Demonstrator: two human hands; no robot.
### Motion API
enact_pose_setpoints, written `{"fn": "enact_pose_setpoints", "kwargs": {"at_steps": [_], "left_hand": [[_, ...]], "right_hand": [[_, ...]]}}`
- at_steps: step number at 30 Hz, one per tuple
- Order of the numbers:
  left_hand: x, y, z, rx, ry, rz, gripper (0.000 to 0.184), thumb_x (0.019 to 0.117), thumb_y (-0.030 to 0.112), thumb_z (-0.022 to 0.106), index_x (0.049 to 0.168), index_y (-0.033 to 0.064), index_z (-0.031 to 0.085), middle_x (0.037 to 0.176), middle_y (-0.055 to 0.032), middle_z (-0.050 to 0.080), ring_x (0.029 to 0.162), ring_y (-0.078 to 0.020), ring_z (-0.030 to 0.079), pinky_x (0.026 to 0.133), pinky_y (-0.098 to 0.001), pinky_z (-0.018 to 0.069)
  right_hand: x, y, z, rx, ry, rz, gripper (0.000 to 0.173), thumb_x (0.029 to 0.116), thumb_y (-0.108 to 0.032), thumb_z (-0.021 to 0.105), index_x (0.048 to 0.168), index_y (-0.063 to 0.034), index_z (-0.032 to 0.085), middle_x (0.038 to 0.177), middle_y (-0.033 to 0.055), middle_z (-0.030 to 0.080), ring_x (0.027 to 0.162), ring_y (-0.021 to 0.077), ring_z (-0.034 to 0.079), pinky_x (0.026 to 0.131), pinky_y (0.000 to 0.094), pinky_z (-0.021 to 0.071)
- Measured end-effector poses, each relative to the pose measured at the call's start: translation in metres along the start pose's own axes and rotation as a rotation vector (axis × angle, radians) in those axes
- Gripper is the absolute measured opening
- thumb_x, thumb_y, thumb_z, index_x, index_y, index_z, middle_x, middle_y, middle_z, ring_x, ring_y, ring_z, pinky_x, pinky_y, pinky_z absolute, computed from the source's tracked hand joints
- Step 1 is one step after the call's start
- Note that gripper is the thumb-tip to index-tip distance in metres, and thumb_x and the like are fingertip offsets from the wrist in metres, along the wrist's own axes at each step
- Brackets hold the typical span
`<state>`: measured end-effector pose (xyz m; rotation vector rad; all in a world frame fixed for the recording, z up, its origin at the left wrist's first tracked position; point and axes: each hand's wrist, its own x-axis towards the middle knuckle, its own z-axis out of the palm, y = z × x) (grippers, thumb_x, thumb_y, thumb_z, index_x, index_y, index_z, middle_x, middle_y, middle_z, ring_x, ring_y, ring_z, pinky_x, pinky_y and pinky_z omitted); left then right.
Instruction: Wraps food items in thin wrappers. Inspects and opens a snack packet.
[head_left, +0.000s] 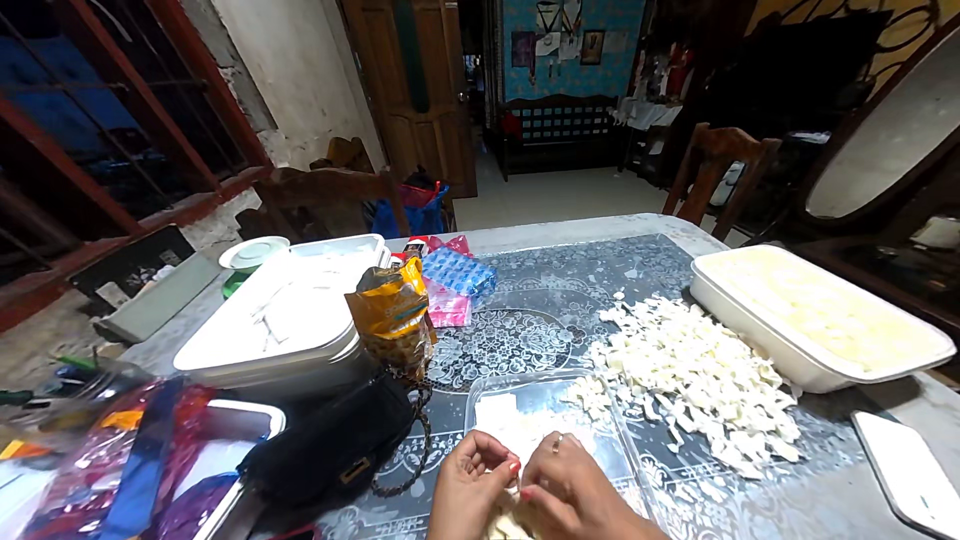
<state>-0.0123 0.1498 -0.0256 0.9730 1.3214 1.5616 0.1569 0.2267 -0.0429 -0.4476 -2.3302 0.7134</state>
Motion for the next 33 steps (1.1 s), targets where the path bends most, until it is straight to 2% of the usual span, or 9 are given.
{"fn": "enact_pose_setpoints", "kwargs": {"at_steps": [2, 4, 7, 10, 14, 19, 23, 26, 33], "left_hand": [[0.000, -0.004, -0.002, 0.268, -0.030, 0.049, 0.009, 0.0861, -0.004, 0.069, 0.094, -0.0013, 0.066, 0.083, -0.0034, 0.070, 0.074, -0.0091, 0.068, 0.072, -0.0255, 0.0587], [-0.003, -0.008, -0.004, 0.638, -0.127, 0.168, 0.015, 0.0911, 0.004, 0.068, 0.101, -0.0061, 0.071, 0.095, -0.0155, 0.073, 0.087, -0.0234, 0.072, 0.081, -0.0393, 0.0601], [-0.007, -0.010, -0.005, 1.009, -0.286, 0.238, 0.027, 0.0920, 0.013, 0.070, 0.111, -0.0069, 0.073, 0.114, -0.0247, 0.070, 0.110, -0.0420, 0.067, 0.093, -0.0540, 0.0550], [-0.011, -0.014, -0.001, 1.121, -0.268, 0.303, 0.020, 0.0942, 0.005, 0.061, 0.102, -0.0069, 0.075, 0.108, -0.0230, 0.072, 0.104, -0.0409, 0.069, 0.087, -0.0506, 0.0577], [-0.011, -0.019, 0.000, 1.135, -0.218, 0.403, 0.018, 0.0943, 0.002, 0.060, 0.094, -0.0068, 0.075, 0.099, -0.0216, 0.074, 0.096, -0.0395, 0.072, 0.081, -0.0489, 0.0595], [-0.010, -0.013, -0.003, 1.019, -0.238, 0.310, 0.017, 0.0951, 0.005, 0.063, 0.094, -0.0062, 0.076, 0.096, -0.0209, 0.075, 0.094, -0.0385, 0.073, 0.086, -0.0516, 0.0576], [-0.003, -0.008, -0.010, 0.935, -0.254, 0.133, 0.017, 0.0950, 0.009, 0.065, 0.097, -0.0049, 0.074, 0.089, -0.0203, 0.072, 0.087, -0.0356, 0.072, 0.083, -0.0527, 0.0568], [-0.002, -0.006, -0.010, 0.960, -0.279, 0.132, 0.022, 0.0963, 0.008, 0.063, 0.110, -0.0062, 0.074, 0.101, -0.0228, 0.073, 0.096, -0.0377, 0.072, 0.090, -0.0524, 0.0561], [-0.008, -0.011, -0.003, 0.956, -0.233, 0.260, 0.016, 0.0947, 0.006, 0.065, 0.093, -0.0060, 0.076, 0.097, -0.0207, 0.075, 0.095, -0.0373, 0.073, 0.089, -0.0521, 0.0568]], "right_hand": [[-0.001, 0.003, 0.008, -0.278, 0.112, -0.228, 0.011, 0.0919, -0.018, 0.065, 0.085, -0.0124, 0.071, 0.087, 0.0034, 0.075, 0.095, 0.0216, 0.071, 0.088, 0.0417, 0.0496], [0.002, 0.008, 0.005, -0.537, 0.263, -0.325, 0.015, 0.0939, -0.021, 0.060, 0.080, -0.0195, 0.063, 0.087, -0.0025, 0.074, 0.097, 0.0168, 0.067, 0.092, 0.0362, 0.0441], [0.007, 0.018, -0.022, -0.799, 0.436, -0.148, 0.015, 0.0912, -0.017, 0.060, 0.077, -0.0156, 0.066, 0.087, 0.0014, 0.074, 0.094, 0.0209, 0.071, 0.092, 0.0433, 0.0496], [0.012, 0.036, -0.058, -0.946, 0.506, 0.078, 0.009, 0.0851, -0.005, 0.064, 0.076, -0.0050, 0.067, 0.085, 0.0138, 0.073, 0.089, 0.0347, 0.072, 0.080, 0.0554, 0.0521], [0.007, 0.031, -0.073, -0.639, 0.158, 0.345, 0.005, 0.0825, -0.001, 0.075, 0.087, -0.0017, 0.077, 0.093, 0.0217, 0.073, 0.097, 0.0458, 0.069, 0.088, 0.0658, 0.0477], [0.012, 0.021, -0.061, -0.251, -0.459, 0.451, 0.019, 0.0927, -0.018, 0.073, 0.107, -0.0063, 0.080, 0.110, 0.0200, 0.073, 0.112, 0.0398, 0.063, 0.103, 0.0596, 0.0399], [0.013, 0.020, -0.055, -0.198, -0.506, 0.484, 0.019, 0.0923, -0.016, 0.074, 0.102, 0.0003, 0.076, 0.107, 0.0219, 0.070, 0.111, 0.0393, 0.062, 0.101, 0.0534, 0.0447], [0.017, 0.016, -0.058, -0.134, -0.509, 0.599, 0.021, 0.0954, -0.016, 0.071, 0.104, 0.0040, 0.072, 0.105, 0.0216, 0.070, 0.107, 0.0367, 0.064, 0.099, 0.0520, 0.0465], [0.019, 0.015, -0.055, -0.125, -0.370, 0.647, 0.021, 0.1003, -0.013, 0.064, 0.113, 0.0023, 0.072, 0.105, 0.0204, 0.072, 0.103, 0.0344, 0.068, 0.096, 0.0513, 0.0502]]}}
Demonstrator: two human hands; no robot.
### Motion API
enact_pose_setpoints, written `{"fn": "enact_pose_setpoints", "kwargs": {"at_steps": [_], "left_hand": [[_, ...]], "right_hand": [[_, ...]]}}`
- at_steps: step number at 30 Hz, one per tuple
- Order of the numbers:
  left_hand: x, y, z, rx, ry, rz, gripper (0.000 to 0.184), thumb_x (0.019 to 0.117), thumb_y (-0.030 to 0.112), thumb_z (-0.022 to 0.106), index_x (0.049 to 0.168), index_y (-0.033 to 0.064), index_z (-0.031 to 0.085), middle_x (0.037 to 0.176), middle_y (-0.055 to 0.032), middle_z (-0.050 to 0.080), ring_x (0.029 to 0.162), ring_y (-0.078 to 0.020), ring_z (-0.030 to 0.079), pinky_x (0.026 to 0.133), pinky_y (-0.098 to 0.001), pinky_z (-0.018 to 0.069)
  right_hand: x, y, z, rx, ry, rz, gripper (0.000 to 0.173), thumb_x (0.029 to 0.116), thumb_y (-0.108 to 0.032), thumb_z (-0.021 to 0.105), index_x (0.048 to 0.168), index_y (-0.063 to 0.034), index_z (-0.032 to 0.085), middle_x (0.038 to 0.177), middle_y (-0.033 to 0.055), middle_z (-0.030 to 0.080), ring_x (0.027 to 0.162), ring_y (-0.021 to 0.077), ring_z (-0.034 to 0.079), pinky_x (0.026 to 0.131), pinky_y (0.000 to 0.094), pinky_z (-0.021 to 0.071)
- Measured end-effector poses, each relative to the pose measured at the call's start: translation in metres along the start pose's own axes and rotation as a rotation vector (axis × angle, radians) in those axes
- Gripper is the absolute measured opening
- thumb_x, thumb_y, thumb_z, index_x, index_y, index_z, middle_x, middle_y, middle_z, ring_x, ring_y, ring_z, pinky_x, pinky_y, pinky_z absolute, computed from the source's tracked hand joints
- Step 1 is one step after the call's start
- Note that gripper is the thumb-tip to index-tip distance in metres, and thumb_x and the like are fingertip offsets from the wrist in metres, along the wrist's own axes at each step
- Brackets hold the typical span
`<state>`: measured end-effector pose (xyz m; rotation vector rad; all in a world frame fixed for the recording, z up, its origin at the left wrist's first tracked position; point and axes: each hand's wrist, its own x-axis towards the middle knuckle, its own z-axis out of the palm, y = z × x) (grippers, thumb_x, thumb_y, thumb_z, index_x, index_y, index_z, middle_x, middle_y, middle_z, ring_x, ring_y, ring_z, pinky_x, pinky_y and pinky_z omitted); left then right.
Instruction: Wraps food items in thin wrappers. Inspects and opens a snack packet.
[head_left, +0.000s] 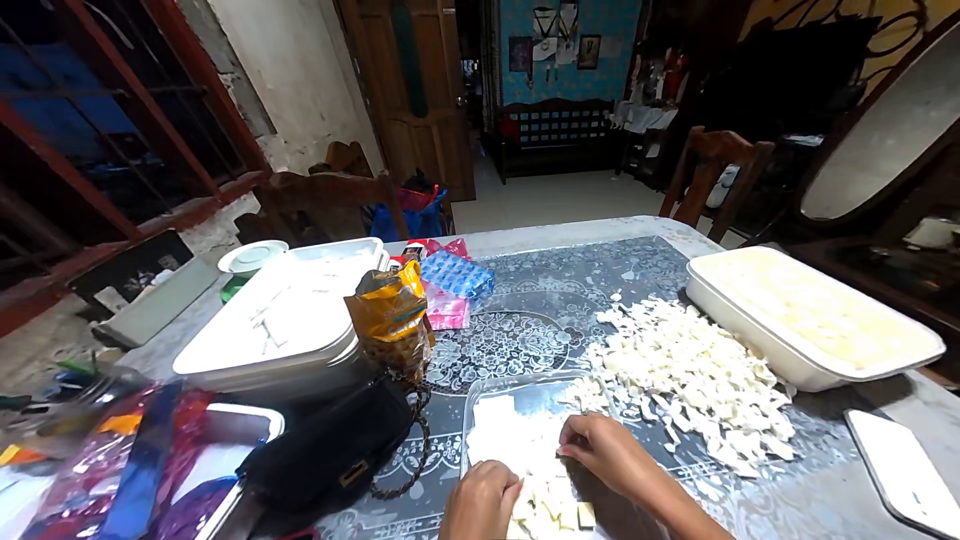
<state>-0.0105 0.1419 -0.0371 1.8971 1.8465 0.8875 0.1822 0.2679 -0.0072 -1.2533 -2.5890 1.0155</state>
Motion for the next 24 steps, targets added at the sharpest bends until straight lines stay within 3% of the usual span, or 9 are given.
{"fn": "enact_pose_setpoints", "kwargs": {"at_steps": [6, 8, 10, 11, 15, 17, 19, 20, 24], "left_hand": [[0.004, 0.001, -0.013, -0.196, -0.096, -0.196, 0.018, 0.0950, 0.011, 0.068, 0.097, -0.0065, 0.072, 0.089, -0.0190, 0.073, 0.083, -0.0312, 0.072, 0.082, -0.0502, 0.0576], [0.007, 0.000, -0.016, -0.344, -0.034, -0.247, 0.019, 0.0986, 0.011, 0.063, 0.104, -0.0065, 0.067, 0.081, -0.0137, 0.069, 0.074, -0.0232, 0.068, 0.075, -0.0432, 0.0562], [0.008, -0.001, -0.013, -0.534, 0.027, -0.269, 0.017, 0.1016, 0.010, 0.055, 0.110, -0.0034, 0.059, 0.072, -0.0032, 0.063, 0.064, -0.0106, 0.061, 0.067, -0.0316, 0.0539], [0.008, -0.001, -0.012, -0.618, 0.034, -0.273, 0.016, 0.1033, 0.010, 0.052, 0.112, -0.0027, 0.055, 0.072, -0.0024, 0.064, 0.064, -0.0087, 0.063, 0.066, -0.0299, 0.0549], [0.005, 0.005, -0.001, -0.741, 0.059, -0.276, 0.015, 0.1035, 0.008, 0.049, 0.113, -0.0034, 0.050, 0.071, -0.0018, 0.061, 0.063, -0.0082, 0.062, 0.066, -0.0295, 0.0547], [0.003, 0.011, 0.002, -0.794, 0.080, -0.298, 0.020, 0.0983, 0.003, 0.059, 0.114, -0.0043, 0.049, 0.076, -0.0053, 0.068, 0.068, -0.0117, 0.069, 0.070, -0.0323, 0.0597], [0.002, 0.014, 0.002, -0.810, 0.098, -0.299, 0.029, 0.0928, -0.001, 0.067, 0.118, -0.0036, 0.052, 0.084, -0.0068, 0.074, 0.073, -0.0116, 0.072, 0.073, -0.0308, 0.0601], [0.002, 0.014, 0.001, -0.810, 0.104, -0.288, 0.031, 0.0920, -0.002, 0.067, 0.121, -0.0046, 0.057, 0.087, -0.0077, 0.075, 0.075, -0.0119, 0.073, 0.075, -0.0309, 0.0611], [0.002, 0.011, -0.002, -0.775, 0.072, -0.251, 0.017, 0.0902, -0.005, 0.064, 0.106, -0.0029, 0.071, 0.093, -0.0056, 0.074, 0.076, -0.0064, 0.070, 0.075, -0.0256, 0.0604]], "right_hand": [[-0.002, 0.004, 0.008, 0.042, 0.273, -0.136, 0.021, 0.0998, -0.013, 0.062, 0.108, 0.0030, 0.073, 0.101, 0.0203, 0.072, 0.101, 0.0364, 0.068, 0.094, 0.0511, 0.0517], [-0.003, 0.002, 0.010, 0.235, 0.354, -0.172, 0.022, 0.0991, -0.015, 0.062, 0.106, 0.0027, 0.073, 0.097, 0.0150, 0.072, 0.091, 0.0248, 0.068, 0.086, 0.0407, 0.0539], [-0.004, -0.002, 0.016, 0.524, 0.309, -0.197, 0.017, 0.0964, -0.013, 0.064, 0.102, 0.0011, 0.071, 0.089, 0.0030, 0.070, 0.078, 0.0054, 0.063, 0.074, 0.0244, 0.0527], [-0.005, -0.006, 0.019, 0.639, 0.249, -0.200, 0.015, 0.0954, -0.011, 0.065, 0.101, 0.0013, 0.070, 0.087, 0.0005, 0.069, 0.077, 0.0021, 0.063, 0.074, 0.0223, 0.0536], [-0.009, -0.016, 0.037, 0.571, 0.163, -0.231, 0.017, 0.0950, -0.012, 0.066, 0.101, 0.0034, 0.071, 0.086, 0.0055, 0.069, 0.075, 0.0059, 0.062, 0.072, 0.0243, 0.0516], [-0.009, -0.015, 0.045, 0.475, 0.250, -0.278, 0.017, 0.0932, -0.014, 0.068, 0.099, 0.0018, 0.073, 0.097, 0.0118, 0.070, 0.088, 0.0143, 0.063, 0.078, 0.0298, 0.0516], [-0.006, -0.011, 0.048, 0.505, 0.294, -0.341, 0.017, 0.0920, -0.013, 0.068, 0.098, 0.0018, 0.074, 0.116, 0.0167, 0.068, 0.108, 0.0185, 0.065, 0.090, 0.0309, 0.0537], [-0.005, -0.009, 0.046, 0.590, 0.283, -0.339, 0.016, 0.0933, -0.011, 0.067, 0.100, 0.0030, 0.073, 0.118, 0.0147, 0.067, 0.108, 0.0148, 0.065, 0.089, 0.0278, 0.0557], [-0.006, -0.015, 0.038, 0.824, 0.258, -0.265, 0.011, 0.0986, -0.010, 0.059, 0.106, -0.0023, 0.062, 0.092, -0.0017, 0.070, 0.080, 0.0029, 0.067, 0.073, 0.0221, 0.0564]]}}
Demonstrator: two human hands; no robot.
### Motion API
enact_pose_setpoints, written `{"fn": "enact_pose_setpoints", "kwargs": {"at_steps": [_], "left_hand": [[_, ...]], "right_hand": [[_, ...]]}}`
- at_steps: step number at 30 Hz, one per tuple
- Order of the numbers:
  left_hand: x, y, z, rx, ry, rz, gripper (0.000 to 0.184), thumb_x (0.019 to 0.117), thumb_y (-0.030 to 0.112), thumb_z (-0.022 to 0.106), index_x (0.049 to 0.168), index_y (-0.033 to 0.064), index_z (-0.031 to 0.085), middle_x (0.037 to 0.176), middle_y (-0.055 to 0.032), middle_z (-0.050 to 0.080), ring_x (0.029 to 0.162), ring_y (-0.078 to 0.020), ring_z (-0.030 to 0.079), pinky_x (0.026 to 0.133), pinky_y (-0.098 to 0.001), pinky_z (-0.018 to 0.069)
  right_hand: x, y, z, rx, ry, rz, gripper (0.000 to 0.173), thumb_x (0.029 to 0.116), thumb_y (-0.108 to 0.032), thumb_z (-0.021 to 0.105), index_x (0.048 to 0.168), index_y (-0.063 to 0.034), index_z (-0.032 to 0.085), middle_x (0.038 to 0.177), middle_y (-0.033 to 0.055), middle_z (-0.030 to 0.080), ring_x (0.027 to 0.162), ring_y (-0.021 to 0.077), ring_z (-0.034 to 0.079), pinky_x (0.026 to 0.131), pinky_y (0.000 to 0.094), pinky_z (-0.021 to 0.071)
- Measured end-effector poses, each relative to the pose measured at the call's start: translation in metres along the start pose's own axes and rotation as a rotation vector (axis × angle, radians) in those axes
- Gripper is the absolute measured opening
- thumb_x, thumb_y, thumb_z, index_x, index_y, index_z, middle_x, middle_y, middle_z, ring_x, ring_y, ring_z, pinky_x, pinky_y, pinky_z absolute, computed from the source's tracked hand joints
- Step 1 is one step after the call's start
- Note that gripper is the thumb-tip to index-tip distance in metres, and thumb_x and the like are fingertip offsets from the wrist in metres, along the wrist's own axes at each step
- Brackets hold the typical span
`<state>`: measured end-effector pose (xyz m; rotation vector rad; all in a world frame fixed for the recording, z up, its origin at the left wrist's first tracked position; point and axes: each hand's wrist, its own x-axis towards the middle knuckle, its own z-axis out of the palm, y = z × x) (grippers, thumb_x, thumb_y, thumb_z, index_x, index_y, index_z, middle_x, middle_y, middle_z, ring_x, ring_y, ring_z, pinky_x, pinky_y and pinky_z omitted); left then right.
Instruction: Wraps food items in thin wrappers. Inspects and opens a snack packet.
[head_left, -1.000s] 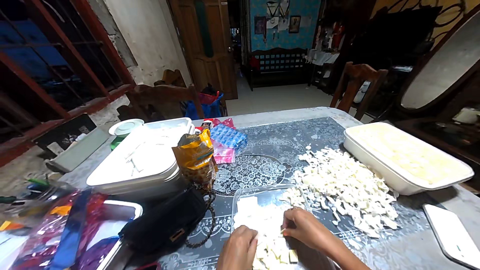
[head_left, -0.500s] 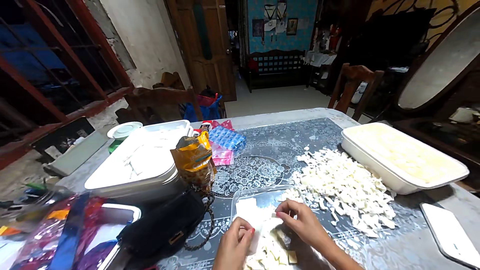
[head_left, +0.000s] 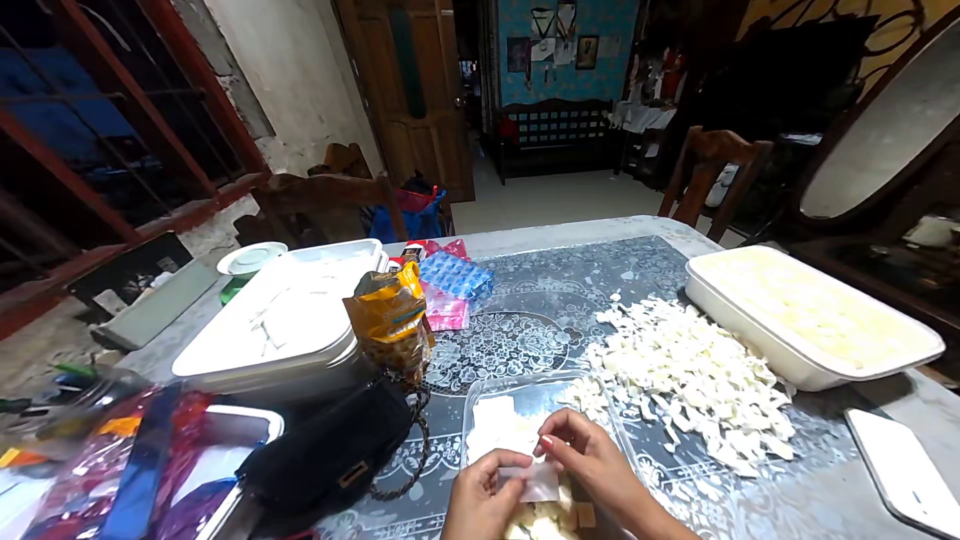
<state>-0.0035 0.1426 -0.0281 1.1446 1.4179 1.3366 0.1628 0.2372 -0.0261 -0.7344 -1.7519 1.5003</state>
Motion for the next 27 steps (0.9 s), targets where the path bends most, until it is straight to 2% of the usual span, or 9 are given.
{"fn": "enact_pose_setpoints", "kwargs": {"at_steps": [3, 6, 9, 13, 16, 19, 21, 23, 27], "left_hand": [[0.002, 0.001, -0.001, -0.105, -0.018, -0.102, 0.014, 0.0845, -0.011, 0.068, 0.094, -0.0008, 0.068, 0.086, -0.0043, 0.073, 0.071, -0.0092, 0.070, 0.071, -0.0271, 0.0611], [0.007, 0.004, -0.005, -0.290, -0.027, -0.242, 0.008, 0.0948, -0.005, 0.061, 0.101, 0.0001, 0.061, 0.085, -0.0048, 0.073, 0.073, -0.0123, 0.072, 0.072, -0.0290, 0.0615], [0.008, 0.009, -0.009, -0.383, -0.023, -0.298, 0.017, 0.1008, -0.005, 0.051, 0.114, -0.0041, 0.062, 0.091, -0.0069, 0.073, 0.077, -0.0142, 0.074, 0.076, -0.0302, 0.0629], [0.001, 0.006, -0.003, -0.105, -0.022, -0.068, 0.014, 0.0902, 0.000, 0.068, 0.104, -0.0040, 0.068, 0.090, -0.0046, 0.072, 0.077, -0.0093, 0.071, 0.075, -0.0272, 0.0607], [0.000, -0.001, -0.002, 0.105, 0.052, 0.067, 0.010, 0.0889, 0.003, 0.071, 0.097, -0.0020, 0.072, 0.086, -0.0054, 0.073, 0.074, -0.0077, 0.069, 0.071, -0.0258, 0.0588], [0.002, 0.006, -0.006, -0.067, 0.031, -0.041, 0.010, 0.0862, -0.009, 0.066, 0.093, -0.0019, 0.070, 0.085, -0.0036, 0.074, 0.076, -0.0085, 0.072, 0.076, -0.0264, 0.0610], [0.005, 0.006, -0.007, -0.212, 0.040, -0.080, 0.017, 0.0813, -0.014, 0.069, 0.091, -0.0005, 0.067, 0.085, -0.0043, 0.075, 0.076, -0.0107, 0.072, 0.076, -0.0279, 0.0610], [0.006, 0.003, -0.004, -0.303, 0.091, -0.080, 0.024, 0.0791, -0.017, 0.068, 0.095, 0.0007, 0.063, 0.084, -0.0030, 0.073, 0.072, -0.0107, 0.071, 0.071, -0.0275, 0.0614], [0.006, -0.004, -0.001, -0.276, 0.098, -0.047, 0.021, 0.0814, -0.013, 0.067, 0.094, 0.0025, 0.060, 0.081, 0.0002, 0.070, 0.072, -0.0073, 0.068, 0.069, -0.0248, 0.0590]], "right_hand": [[-0.004, 0.008, 0.004, -0.296, -0.085, -0.180, 0.018, 0.0955, -0.008, 0.063, 0.105, 0.0052, 0.068, 0.097, 0.0124, 0.072, 0.086, 0.0160, 0.068, 0.079, 0.0314, 0.0563], [0.000, 0.020, 0.002, -0.530, -0.166, -0.490, 0.023, 0.0903, -0.023, 0.074, 0.095, -0.0007, 0.072, 0.107, 0.0176, 0.072, 0.107, 0.0318, 0.067, 0.094, 0.0452, 0.0528], [0.001, 0.019, 0.000, -0.476, -0.115, -0.490, 0.020, 0.0893, -0.024, 0.076, 0.091, -0.0038, 0.075, 0.106, 0.0123, 0.073, 0.107, 0.0237, 0.066, 0.095, 0.0371, 0.0516], [-0.002, 0.009, 0.000, -0.270, -0.035, -0.133, 0.016, 0.0901, -0.013, 0.072, 0.094, 0.0021, 0.070, 0.083, 0.0039, 0.069, 0.074, 0.0031, 0.062, 0.071, 0.0206, 0.0514], [-0.001, 0.002, -0.005, -0.257, -0.102, 0.020, 0.024, 0.0969, -0.009, 0.064, 0.116, 0.0043, 0.070, 0.094, 0.0100, 0.071, 0.078, 0.0088, 0.065, 0.077, 0.0272, 0.0543], [0.001, 0.000, -0.010, -0.348, -0.075, 0.056, 0.018, 0.0959, -0.014, 0.068, 0.104, 0.0019, 0.073, 0.089, 0.0074, 0.073, 0.079, 0.0083, 0.066, 0.077, 0.0268, 0.0546], [-0.001, -0.001, -0.006, -0.459, -0.072, 0.014, 0.021, 0.0939, -0.018, 0.071, 0.096, 0.0030, 0.072, 0.086, 0.0118, 0.070, 0.080, 0.0190, 0.067, 0.077, 0.0364, 0.0545], [-0.006, -0.002, 0.000, -0.486, -0.176, -0.109, 0.018, 0.0931, -0.012, 0.070, 0.095, 0.0053, 0.075, 0.091, 0.0186, 0.073, 0.091, 0.0318, 0.069, 0.087, 0.0477, 0.0543], [-0.008, 0.009, 0.007, -0.253, -0.186, -0.273, 0.015, 0.0939, -0.010, 0.067, 0.096, 0.0030, 0.075, 0.094, 0.0115, 0.073, 0.097, 0.0170, 0.067, 0.092, 0.0330, 0.0512]]}}
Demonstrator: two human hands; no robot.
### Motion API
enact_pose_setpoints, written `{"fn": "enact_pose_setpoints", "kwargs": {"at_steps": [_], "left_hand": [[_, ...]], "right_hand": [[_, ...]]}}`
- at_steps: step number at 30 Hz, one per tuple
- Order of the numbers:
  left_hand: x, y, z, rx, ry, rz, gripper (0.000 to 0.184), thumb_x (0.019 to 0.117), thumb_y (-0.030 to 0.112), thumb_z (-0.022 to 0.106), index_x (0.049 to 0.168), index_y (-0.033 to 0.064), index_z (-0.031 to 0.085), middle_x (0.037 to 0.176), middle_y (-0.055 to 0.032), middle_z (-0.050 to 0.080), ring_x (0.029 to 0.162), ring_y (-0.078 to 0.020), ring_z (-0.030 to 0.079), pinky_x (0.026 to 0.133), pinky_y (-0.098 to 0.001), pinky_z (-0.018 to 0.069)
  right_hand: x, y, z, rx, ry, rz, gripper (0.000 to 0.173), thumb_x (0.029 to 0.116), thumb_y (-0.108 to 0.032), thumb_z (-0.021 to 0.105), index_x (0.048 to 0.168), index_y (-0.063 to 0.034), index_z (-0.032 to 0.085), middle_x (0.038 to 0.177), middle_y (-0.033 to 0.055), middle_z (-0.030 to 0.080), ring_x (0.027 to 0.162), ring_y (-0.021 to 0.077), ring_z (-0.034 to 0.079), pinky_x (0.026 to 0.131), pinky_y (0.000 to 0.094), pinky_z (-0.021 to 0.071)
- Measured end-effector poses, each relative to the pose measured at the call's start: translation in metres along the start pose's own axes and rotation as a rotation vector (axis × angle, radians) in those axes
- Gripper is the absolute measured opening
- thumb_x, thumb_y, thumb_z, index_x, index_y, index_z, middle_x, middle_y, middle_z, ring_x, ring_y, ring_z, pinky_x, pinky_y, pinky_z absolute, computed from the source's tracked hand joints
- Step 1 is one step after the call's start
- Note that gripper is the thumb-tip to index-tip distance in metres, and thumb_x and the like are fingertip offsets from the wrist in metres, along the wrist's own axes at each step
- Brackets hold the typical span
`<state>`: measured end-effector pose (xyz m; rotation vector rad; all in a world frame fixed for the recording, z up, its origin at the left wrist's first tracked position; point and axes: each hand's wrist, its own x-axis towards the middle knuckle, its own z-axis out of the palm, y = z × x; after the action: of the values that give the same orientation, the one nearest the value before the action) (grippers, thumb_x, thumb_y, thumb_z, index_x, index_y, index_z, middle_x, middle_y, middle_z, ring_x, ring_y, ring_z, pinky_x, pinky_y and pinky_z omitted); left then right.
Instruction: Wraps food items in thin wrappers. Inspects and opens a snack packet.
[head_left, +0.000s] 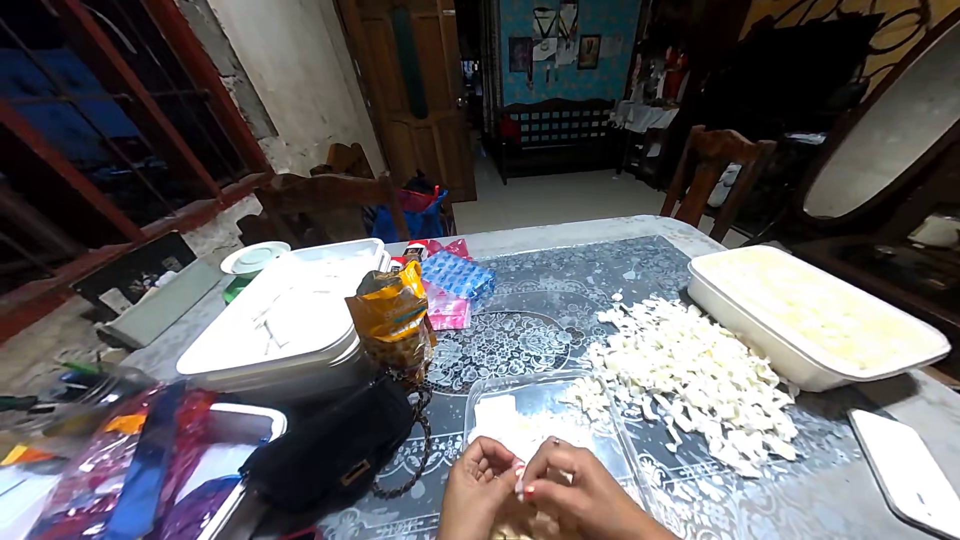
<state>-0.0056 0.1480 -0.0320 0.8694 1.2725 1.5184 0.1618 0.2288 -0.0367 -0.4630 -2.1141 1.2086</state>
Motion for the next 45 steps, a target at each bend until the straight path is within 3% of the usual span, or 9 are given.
{"fn": "enact_pose_setpoints", "kwargs": {"at_steps": [3, 6, 10, 12, 19, 29, 34, 38, 45], "left_hand": [[-0.003, 0.003, -0.001, 0.033, -0.128, 0.054, 0.019, 0.0808, -0.011, 0.069, 0.089, 0.0044, 0.064, 0.083, 0.0012, 0.071, 0.073, -0.0070, 0.069, 0.070, -0.0252, 0.0595], [-0.001, 0.006, -0.003, 0.037, -0.065, 0.076, 0.017, 0.0824, -0.011, 0.067, 0.088, 0.0038, 0.062, 0.084, -0.0002, 0.072, 0.072, -0.0085, 0.069, 0.069, -0.0257, 0.0602], [0.001, 0.006, -0.006, 0.422, -0.023, 0.124, 0.007, 0.0875, -0.003, 0.065, 0.095, -0.0023, 0.067, 0.086, -0.0057, 0.070, 0.074, -0.0107, 0.069, 0.070, -0.0270, 0.0588], [-0.004, 0.006, -0.007, 0.785, -0.110, 0.247, 0.017, 0.0913, 0.003, 0.066, 0.103, -0.0074, 0.071, 0.098, -0.0185, 0.072, 0.088, -0.0280, 0.072, 0.081, -0.0436, 0.0594], [-0.015, -0.002, 0.001, 1.228, -0.277, 0.316, 0.021, 0.0968, 0.004, 0.058, 0.102, -0.0090, 0.074, 0.103, -0.0247, 0.072, 0.101, -0.0427, 0.070, 0.086, -0.0516, 0.0576], [-0.010, -0.002, -0.006, 1.101, -0.213, 0.390, 0.014, 0.0919, 0.007, 0.068, 0.090, -0.0036, 0.077, 0.088, -0.0183, 0.075, 0.086, -0.0363, 0.073, 0.079, -0.0517, 0.0581], [-0.001, 0.012, -0.014, 0.928, -0.247, 0.060, 0.021, 0.0972, 0.015, 0.067, 0.099, -0.0052, 0.072, 0.088, -0.0187, 0.073, 0.084, -0.0326, 0.073, 0.083, -0.0528, 0.0572], [0.002, 0.015, -0.015, 0.690, -0.095, 0.056, 0.020, 0.1022, 0.015, 0.058, 0.109, -0.0030, 0.063, 0.067, -0.0042, 0.060, 0.059, -0.0142, 0.056, 0.062, -0.0351, 0.0495], [-0.002, -0.002, -0.003, 0.443, -0.061, 0.110, 0.019, 0.1040, 0.013, 0.051, 0.112, -0.0038, 0.056, 0.067, -0.0005, 0.059, 0.059, -0.0064, 0.056, 0.062, -0.0275, 0.0497]], "right_hand": [[0.003, 0.002, -0.008, 0.003, 0.155, 0.075, 0.017, 0.0962, -0.014, 0.063, 0.096, 0.0004, 0.073, 0.094, 0.0059, 0.071, 0.095, 0.0087, 0.065, 0.090, 0.0273, 0.0517], [0.003, -0.001, -0.011, -0.208, 0.050, 0.043, 0.018, 0.0962, -0.012, 0.064, 0.097, 0.0028, 0.074, 0.094, 0.0143, 0.074, 0.098, 0.0275, 0.068, 0.092, 0.0436, 0.0514], [0.001, 0.013, 0.011, -0.669, 0.103, -0.455, 0.011, 0.0929, -0.017, 0.064, 0.087, -0.0124, 0.072, 0.086, 0.0027, 0.075, 0.096, 0.0212, 0.071, 0.089, 0.0405, 0.0510], [0.003, 0.014, 0.010, -0.887, 0.218, -0.581, 0.015, 0.0961, -0.019, 0.058, 0.083, -0.0191, 0.065, 0.088, -0.0026, 0.074, 0.100, 0.0164, 0.067, 0.094, 0.0353, 0.0444], [0.015, 0.017, -0.064, -1.283, 0.634, -0.178, 0.010, 0.0860, -0.007, 0.065, 0.076, -0.0056, 0.068, 0.087, 0.0130, 0.073, 0.091, 0.0345, 0.072, 0.082, 0.0554, 0.0522], [0.015, -0.001, -0.046, -0.672, -0.298, 0.407, 0.024, 0.0922, -0.025, 0.074, 0.104, -0.0050, 0.079, 0.111, 0.0204, 0.072, 0.114, 0.0395, 0.062, 0.103, 0.0573, 0.0397], [0.017, -0.003, -0.040, -0.583, -0.337, 0.513, 0.024, 0.0923, -0.017, 0.074, 0.107, 0.0018, 0.073, 0.108, 0.0225, 0.068, 0.112, 0.0392, 0.061, 0.100, 0.0532, 0.0449], [0.015, -0.007, -0.041, -0.417, -0.188, 0.517, 0.024, 0.0977, -0.016, 0.068, 0.111, 0.0037, 0.069, 0.101, 0.0209, 0.070, 0.099, 0.0362, 0.067, 0.092, 0.0536, 0.0505], [0.008, -0.013, -0.024, 0.111, 0.009, 0.391, 0.015, 0.0949, -0.009, 0.066, 0.105, 0.0017, 0.067, 0.086, 0.0004, 0.070, 0.073, 0.0016, 0.063, 0.072, 0.0221, 0.0532]]}}
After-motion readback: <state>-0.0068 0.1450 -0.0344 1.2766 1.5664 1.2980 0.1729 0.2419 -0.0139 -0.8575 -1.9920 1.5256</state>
